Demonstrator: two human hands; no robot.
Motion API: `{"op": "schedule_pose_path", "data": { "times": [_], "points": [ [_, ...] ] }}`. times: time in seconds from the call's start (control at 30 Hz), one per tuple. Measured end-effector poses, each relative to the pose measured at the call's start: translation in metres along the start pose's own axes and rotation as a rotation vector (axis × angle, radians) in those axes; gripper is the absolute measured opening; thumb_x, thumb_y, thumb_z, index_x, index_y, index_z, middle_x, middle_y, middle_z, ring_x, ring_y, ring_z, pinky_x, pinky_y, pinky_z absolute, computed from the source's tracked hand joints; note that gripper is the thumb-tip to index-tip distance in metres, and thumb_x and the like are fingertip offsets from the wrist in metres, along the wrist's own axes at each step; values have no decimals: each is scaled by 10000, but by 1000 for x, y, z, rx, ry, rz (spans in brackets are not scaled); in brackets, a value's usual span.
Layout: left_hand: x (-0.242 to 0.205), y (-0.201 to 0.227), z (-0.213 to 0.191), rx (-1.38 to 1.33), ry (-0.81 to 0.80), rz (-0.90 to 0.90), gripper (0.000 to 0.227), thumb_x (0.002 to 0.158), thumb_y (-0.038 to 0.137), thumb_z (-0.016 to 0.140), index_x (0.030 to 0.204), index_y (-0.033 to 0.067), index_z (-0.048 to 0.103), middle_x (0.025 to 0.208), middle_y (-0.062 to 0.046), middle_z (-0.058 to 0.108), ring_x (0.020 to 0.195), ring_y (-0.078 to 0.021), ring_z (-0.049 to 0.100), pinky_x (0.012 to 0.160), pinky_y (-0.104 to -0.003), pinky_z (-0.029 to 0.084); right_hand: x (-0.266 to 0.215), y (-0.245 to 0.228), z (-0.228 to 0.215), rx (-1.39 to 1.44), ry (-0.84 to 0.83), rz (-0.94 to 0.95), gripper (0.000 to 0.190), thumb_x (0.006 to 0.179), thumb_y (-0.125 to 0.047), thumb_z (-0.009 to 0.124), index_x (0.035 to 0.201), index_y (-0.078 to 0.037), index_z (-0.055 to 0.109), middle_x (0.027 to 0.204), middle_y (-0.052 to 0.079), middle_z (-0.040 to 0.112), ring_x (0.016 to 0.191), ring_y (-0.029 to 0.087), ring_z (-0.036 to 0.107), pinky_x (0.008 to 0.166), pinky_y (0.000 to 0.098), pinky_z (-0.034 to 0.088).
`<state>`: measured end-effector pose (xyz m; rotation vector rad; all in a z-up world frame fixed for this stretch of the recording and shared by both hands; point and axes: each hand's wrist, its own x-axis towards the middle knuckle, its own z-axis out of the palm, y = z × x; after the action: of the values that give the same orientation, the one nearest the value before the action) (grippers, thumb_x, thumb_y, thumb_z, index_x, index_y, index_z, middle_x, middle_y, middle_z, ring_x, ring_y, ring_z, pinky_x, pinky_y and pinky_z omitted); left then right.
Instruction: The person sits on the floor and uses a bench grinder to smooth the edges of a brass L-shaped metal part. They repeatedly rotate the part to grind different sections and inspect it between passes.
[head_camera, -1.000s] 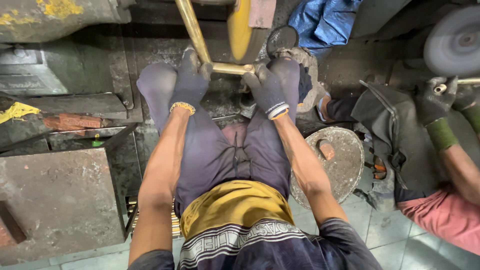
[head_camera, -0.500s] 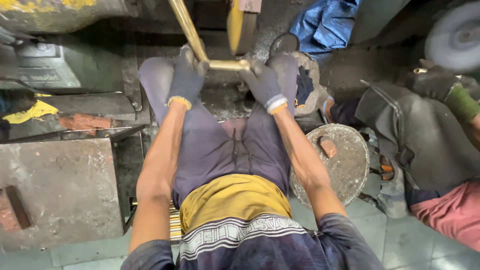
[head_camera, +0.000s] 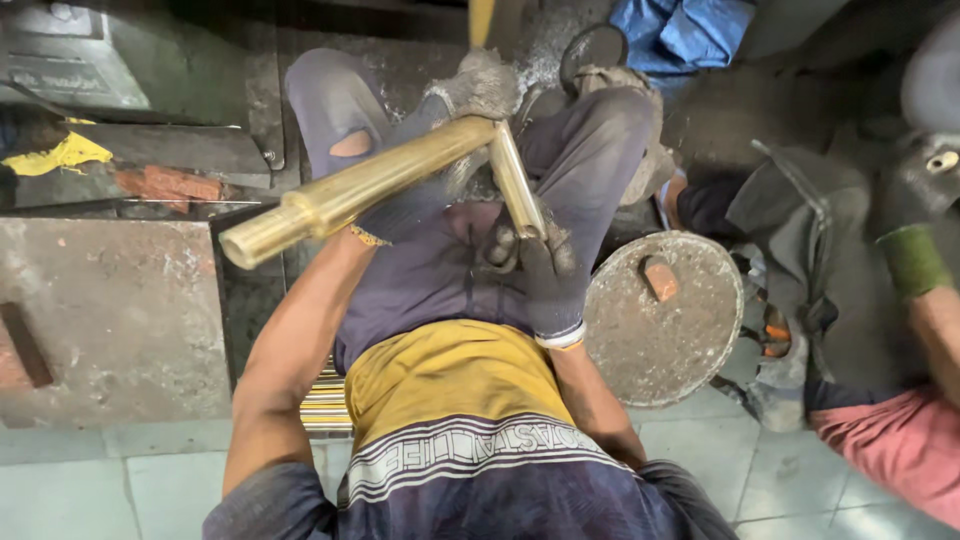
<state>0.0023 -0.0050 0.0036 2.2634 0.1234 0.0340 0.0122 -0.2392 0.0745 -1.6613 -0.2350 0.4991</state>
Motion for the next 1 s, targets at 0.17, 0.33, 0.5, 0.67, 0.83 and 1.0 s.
{"op": "schedule_pose_path", "data": {
  "times": [0.17,0.33,0.5,0.67,0.83,1.0],
  "points": [
    [-3,-5,2,41,-5,9,290,1001,190,663,1200,-13,607,1059,-213,665,934,-338,674,832,-436,521,-9,-13,-1,-250,20,-189,210,1072,-40,526,1240,25,632,990,80,705,831,130,662,705,278,546],
    [-6,-7,6,40,-1,5,274,1012,205,658,1177,-10,617,1040,-216,665,925,-350,672,824,-447,519,-10,-17,-4,145,-56,-33,320,1048,-26,487,1326,49,624,955,54,693,808,115,642,731,284,536],
    [-5,-5,6,41,11,18,263,1023,220,653,1154,-7,627,1021,-218,666,916,-362,670,817,-459,516,-3,-7,-8,-430,41,-425,257,1082,-29,532,1301,67,627,945,78,678,771,109,635,695,265,521],
    [-4,-3,5,49,26,27,258,1034,235,648,1131,-4,637,1003,-220,667,907,-374,667,809,-470,514,-5,-7,-10,72,36,-44,317,1052,-20,515,1327,68,645,931,68,702,767,106,618,701,260,509],
    [-2,-2,5,52,40,29,259,1046,250,643,1108,-1,648,984,-222,668,898,-386,665,802,-482,512,-1,-10,-10,331,33,56,341,1031,-28,492,1338,48,617,951,66,715,757,113,644,684,258,524],
    [-5,-10,8,62,24,34,266,1057,265,638,1085,2,658,965,-224,668,889,-398,662,795,-494,509,12,-3,-13,298,67,117,250,1036,-72,522,1206,60,647,874,64,683,722,110,630,635,254,501]
  ]
}}
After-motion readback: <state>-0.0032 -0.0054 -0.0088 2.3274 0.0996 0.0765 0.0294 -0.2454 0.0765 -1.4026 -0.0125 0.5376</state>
